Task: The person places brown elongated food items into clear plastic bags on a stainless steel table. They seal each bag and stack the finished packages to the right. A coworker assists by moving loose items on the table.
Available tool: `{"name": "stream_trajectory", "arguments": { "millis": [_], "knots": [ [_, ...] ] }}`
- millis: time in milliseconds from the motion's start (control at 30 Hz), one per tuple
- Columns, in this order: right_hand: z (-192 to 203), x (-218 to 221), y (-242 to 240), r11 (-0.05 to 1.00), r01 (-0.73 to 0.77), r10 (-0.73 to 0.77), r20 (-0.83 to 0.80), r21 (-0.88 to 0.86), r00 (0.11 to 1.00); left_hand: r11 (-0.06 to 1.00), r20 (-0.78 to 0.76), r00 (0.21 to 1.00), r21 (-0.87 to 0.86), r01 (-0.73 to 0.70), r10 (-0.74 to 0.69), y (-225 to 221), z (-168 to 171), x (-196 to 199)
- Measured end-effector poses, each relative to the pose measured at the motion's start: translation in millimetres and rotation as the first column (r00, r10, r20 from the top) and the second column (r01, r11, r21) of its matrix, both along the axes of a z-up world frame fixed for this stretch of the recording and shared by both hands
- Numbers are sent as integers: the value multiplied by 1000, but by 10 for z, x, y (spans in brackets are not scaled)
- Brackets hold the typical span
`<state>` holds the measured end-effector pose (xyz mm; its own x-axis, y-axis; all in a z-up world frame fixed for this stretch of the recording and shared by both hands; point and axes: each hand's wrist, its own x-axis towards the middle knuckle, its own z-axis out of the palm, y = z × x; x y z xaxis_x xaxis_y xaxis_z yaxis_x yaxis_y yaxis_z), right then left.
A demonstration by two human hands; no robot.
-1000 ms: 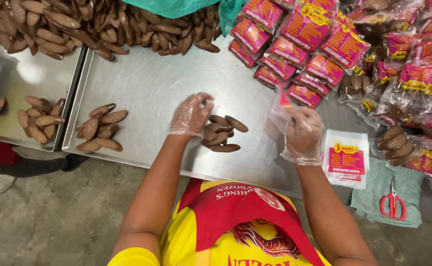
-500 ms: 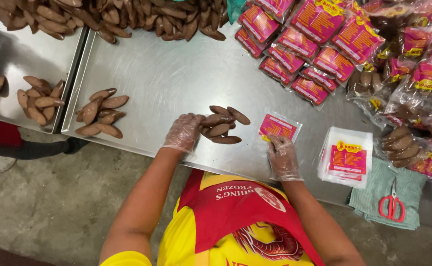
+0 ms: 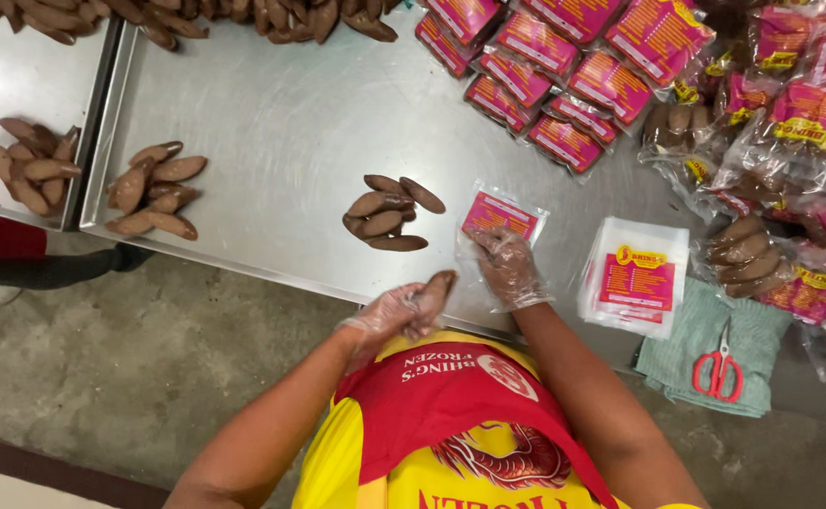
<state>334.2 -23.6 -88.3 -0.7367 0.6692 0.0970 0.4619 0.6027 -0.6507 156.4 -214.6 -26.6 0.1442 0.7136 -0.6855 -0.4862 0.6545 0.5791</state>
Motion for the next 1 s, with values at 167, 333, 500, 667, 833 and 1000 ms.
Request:
{"name": "stream_trajectory", "arguments": {
  "millis": [167, 333, 500, 667, 833, 1000],
  "knots": [
    [-76, 53, 61, 996, -82, 82, 11, 16, 997, 994, -111, 990, -66, -90, 82, 173, -261, 556],
    [-131, 141, 29, 979, -164, 159, 46, 120, 986, 947, -584, 755, 89, -307, 299, 492, -558, 763],
    [-152, 140, 47, 967, -228, 214, 127, 114, 969, 949, -836, 464, 193, -249, 291, 588, -549, 841],
    [-93, 109, 82, 971, -204, 234, 311, -125, 921, 920, -873, 332, 269, -285, 358, 921, -707, 922],
    [-60, 112, 65, 974, -105, 116, -47, 199, 992, 976, -954, 215, 195, -93, 211, 1138, -843, 773],
    [-147, 125, 85, 976, -115, 132, -81, 185, 988, 993, -978, 198, -46, 106, -66, 1262, -913, 623]
  ]
}}
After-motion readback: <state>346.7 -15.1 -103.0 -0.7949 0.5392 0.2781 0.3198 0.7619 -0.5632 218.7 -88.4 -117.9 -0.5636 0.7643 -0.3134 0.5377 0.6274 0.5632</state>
